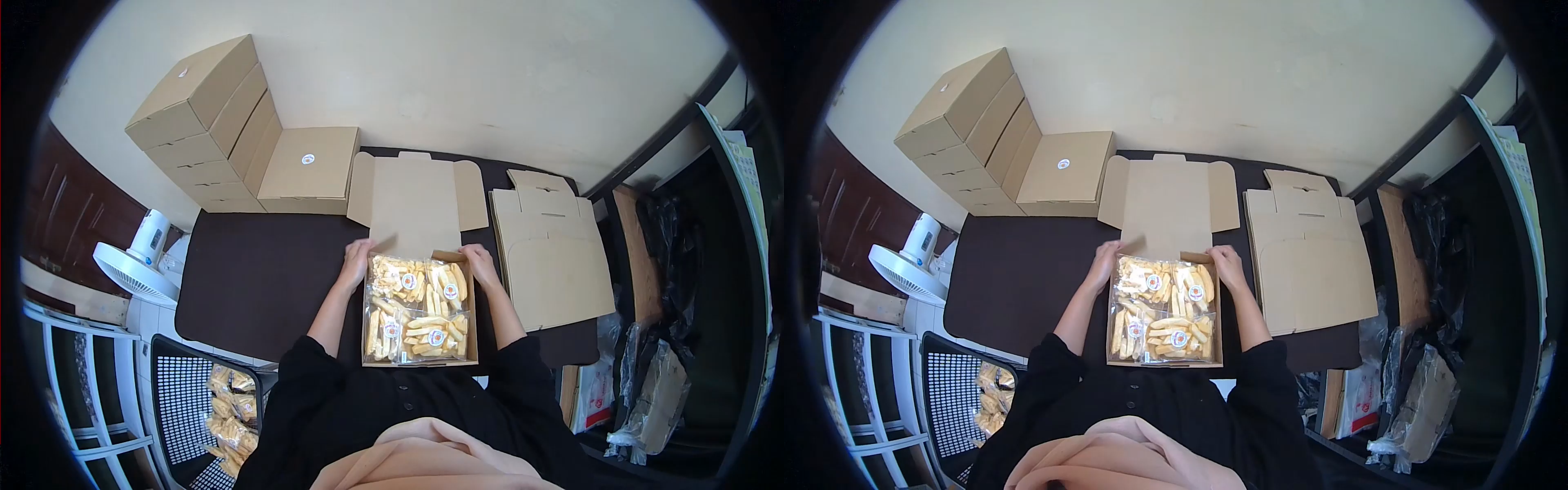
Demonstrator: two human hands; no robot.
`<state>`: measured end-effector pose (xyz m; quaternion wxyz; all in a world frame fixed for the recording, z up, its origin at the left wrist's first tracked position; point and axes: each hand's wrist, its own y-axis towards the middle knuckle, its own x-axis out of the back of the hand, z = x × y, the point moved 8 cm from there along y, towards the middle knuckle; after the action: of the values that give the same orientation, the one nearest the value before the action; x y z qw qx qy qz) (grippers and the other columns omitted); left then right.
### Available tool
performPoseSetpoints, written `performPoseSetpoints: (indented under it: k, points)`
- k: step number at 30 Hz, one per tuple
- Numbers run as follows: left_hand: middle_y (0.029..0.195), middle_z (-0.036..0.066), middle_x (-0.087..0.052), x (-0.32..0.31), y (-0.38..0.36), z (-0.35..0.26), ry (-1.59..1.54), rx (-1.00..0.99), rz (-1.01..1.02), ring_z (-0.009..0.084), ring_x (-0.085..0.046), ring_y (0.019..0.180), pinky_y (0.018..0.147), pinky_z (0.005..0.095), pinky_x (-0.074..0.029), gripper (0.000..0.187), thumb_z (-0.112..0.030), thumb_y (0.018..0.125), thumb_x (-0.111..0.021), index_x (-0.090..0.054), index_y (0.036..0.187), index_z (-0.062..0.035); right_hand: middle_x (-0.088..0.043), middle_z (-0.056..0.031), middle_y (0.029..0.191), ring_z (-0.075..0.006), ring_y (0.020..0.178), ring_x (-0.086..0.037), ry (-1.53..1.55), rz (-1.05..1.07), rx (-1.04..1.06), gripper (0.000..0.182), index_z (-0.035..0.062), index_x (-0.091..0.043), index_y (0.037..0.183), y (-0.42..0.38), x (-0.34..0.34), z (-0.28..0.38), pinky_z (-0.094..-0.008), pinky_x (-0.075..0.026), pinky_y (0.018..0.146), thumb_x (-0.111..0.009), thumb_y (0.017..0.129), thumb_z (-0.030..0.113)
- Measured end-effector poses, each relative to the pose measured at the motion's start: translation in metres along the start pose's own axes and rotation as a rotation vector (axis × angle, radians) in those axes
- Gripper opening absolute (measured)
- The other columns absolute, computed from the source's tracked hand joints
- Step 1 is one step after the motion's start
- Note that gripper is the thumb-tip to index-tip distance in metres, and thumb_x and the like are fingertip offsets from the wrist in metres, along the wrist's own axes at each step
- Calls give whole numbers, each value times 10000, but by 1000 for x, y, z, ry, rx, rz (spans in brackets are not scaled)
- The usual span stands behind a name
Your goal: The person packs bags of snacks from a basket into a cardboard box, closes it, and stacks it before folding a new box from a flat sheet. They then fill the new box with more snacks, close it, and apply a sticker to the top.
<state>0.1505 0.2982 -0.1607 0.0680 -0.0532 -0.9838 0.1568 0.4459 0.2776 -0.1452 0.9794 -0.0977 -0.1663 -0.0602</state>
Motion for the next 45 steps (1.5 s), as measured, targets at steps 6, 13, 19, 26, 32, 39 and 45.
performPoseSetpoints:
  k: [6, 13, 19, 26, 32, 39, 45]
  points:
    - [1331, 208, -160, 12, 20, -12, 286, -224, -78, 323, -209, 1228, 1004, 373, -253, 628, -269, 699, -608, -371, 1243, -65, -234, -240, 1272, -377, 1220, -194, -451, -185, 46, 846, 162, -417, 1224, 7, 18, 28, -409, -223, 1017, -784, 486, 349]
    - [1324, 158, -205, 5, 18, -29, 174, -248, 39, 272, -264, 1231, 945, 382, -347, 829, -185, 624, -684, -248, 1316, -47, -344, -157, 1246, -282, 1159, -358, -171, -191, 170, 795, 41, -415, 1203, 17, 11, 40, -364, -391, 891, -781, 521, 220]
    - [1239, 150, -321, 8, -14, -73, 357, -448, -125, 248, -377, 1148, 890, 363, -402, 732, -122, 623, -701, -312, 1231, 2, -490, -137, 1108, -237, 962, -530, -226, -427, 466, 587, 12, -506, 1120, -14, 26, 81, -313, -463, 766, -741, 591, 107]
    - [1108, 168, -422, 14, -27, -79, -46, -632, -228, 225, -487, 962, 809, 356, -445, 584, -94, 699, -663, -304, 1154, -20, -571, -67, 740, -102, 603, -550, 9, -689, 501, 121, -16, -567, 749, -49, 53, 79, -229, -466, 548, -672, 696, 10]
    - [1050, 182, -500, 24, -36, -122, 129, -416, -93, 216, -524, 978, 840, 324, -432, 584, -107, 783, -528, -226, 1274, -12, -532, -34, 655, -58, 549, -505, 161, -581, 397, 243, 6, -499, 883, -71, 55, 90, -217, -435, 486, -650, 695, -16]
    - [1212, 233, -441, 8, -60, -132, 339, -228, 203, 335, -408, 1168, 965, 370, -328, 490, -181, 821, -418, -326, 1257, 22, -571, -118, 722, -158, 546, -562, -208, -236, 379, 456, -22, -458, 1050, -79, 46, 153, -246, -465, 512, -577, 612, 23]
    - [1247, 209, -381, 6, -75, -117, 291, -341, 202, 326, -353, 1200, 991, 370, -292, 500, -181, 804, -455, -333, 1246, 19, -574, -162, 748, -288, 616, -580, -364, -130, 408, 329, -18, -514, 920, -83, 39, 140, -340, -470, 568, -568, 602, 47]
